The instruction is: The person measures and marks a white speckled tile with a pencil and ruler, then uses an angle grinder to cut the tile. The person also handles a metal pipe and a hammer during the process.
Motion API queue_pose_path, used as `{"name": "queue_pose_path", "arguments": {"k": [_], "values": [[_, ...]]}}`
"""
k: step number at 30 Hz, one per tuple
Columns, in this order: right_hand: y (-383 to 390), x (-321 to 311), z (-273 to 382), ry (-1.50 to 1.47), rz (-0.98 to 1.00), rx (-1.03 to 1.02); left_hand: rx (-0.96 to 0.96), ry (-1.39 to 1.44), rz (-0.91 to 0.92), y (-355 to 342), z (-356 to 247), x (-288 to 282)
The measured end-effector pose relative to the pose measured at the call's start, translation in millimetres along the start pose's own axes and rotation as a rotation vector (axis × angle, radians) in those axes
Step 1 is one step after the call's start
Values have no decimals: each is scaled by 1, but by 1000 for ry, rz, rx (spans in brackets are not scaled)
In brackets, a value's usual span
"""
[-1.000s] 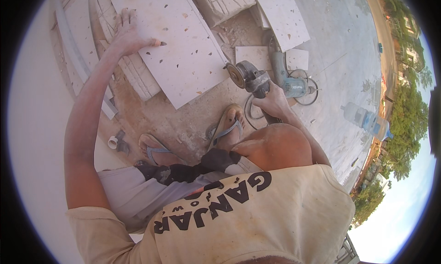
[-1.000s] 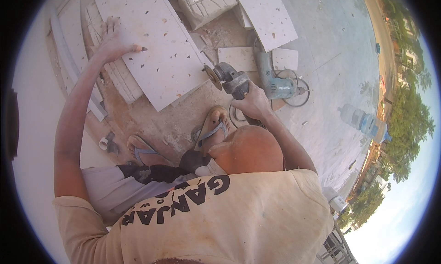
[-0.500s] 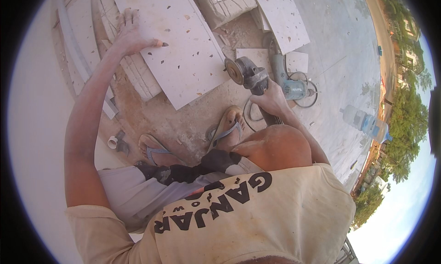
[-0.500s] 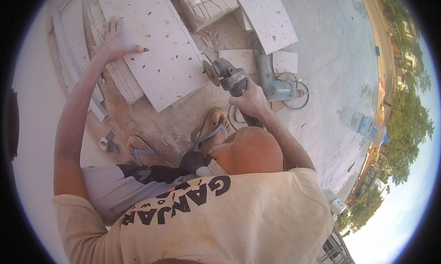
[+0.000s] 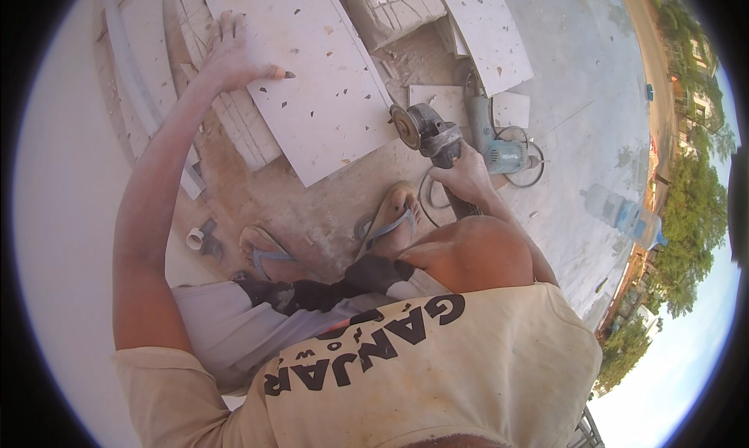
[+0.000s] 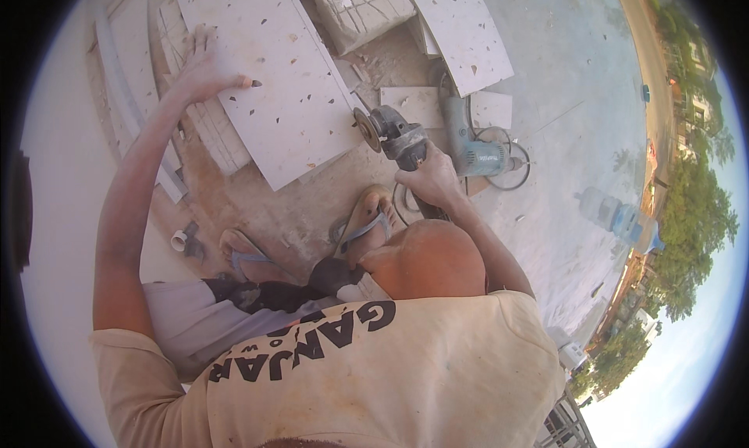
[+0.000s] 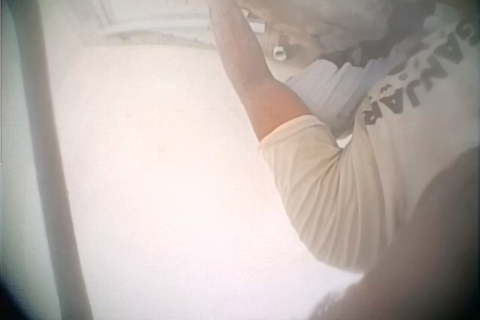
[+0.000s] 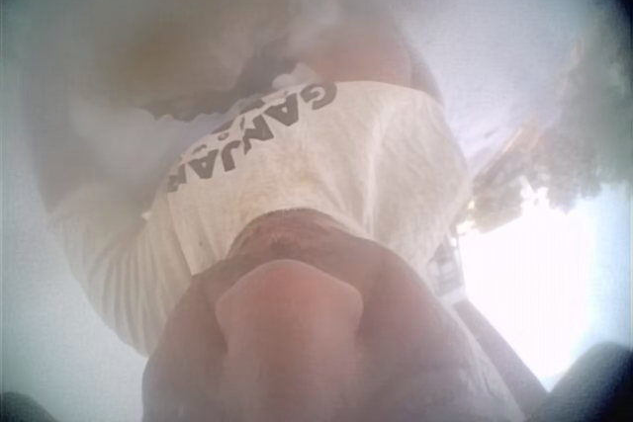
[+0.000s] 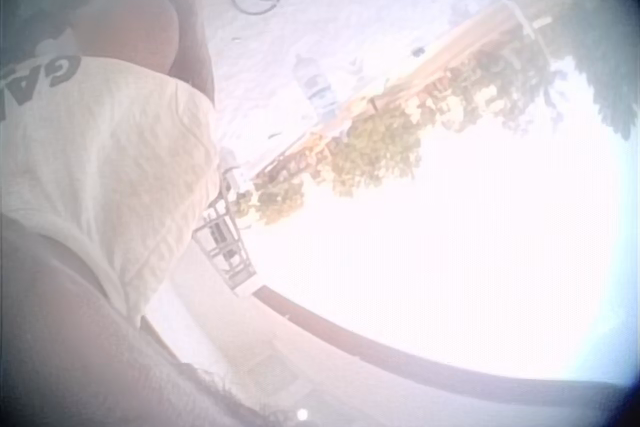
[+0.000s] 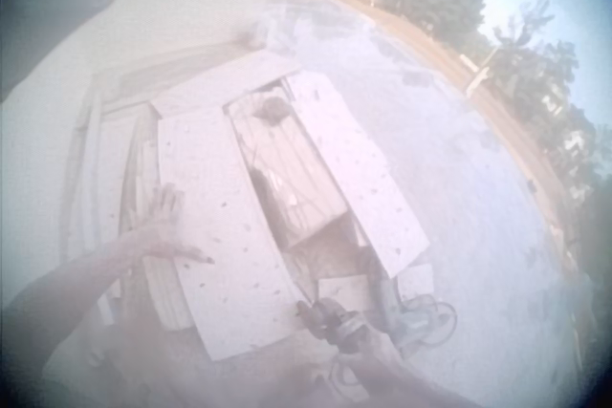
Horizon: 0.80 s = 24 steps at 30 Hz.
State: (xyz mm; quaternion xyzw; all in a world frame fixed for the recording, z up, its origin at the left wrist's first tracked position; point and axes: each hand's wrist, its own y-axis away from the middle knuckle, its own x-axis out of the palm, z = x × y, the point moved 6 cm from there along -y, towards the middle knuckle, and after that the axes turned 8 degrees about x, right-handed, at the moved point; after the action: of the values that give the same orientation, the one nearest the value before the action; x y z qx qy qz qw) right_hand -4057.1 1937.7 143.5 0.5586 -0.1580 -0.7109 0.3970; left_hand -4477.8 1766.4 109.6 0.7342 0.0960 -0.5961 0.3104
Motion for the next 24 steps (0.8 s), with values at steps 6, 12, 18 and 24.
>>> {"name": "queue_pose_path", "arguments": {"k": [6,12,18,24], "values": [[1,-6,2,35,-12,-13,3,12,-48,-1,0,3],[-4,-5,8,26,10,-11,7,3,-72,-2,4,8],[-7,-3,5,24,20,2,-9,-28,-58,-3,3,8],[-5,-5,14,5,9,-13,-21,-42,-35,-1,0,4]]}}
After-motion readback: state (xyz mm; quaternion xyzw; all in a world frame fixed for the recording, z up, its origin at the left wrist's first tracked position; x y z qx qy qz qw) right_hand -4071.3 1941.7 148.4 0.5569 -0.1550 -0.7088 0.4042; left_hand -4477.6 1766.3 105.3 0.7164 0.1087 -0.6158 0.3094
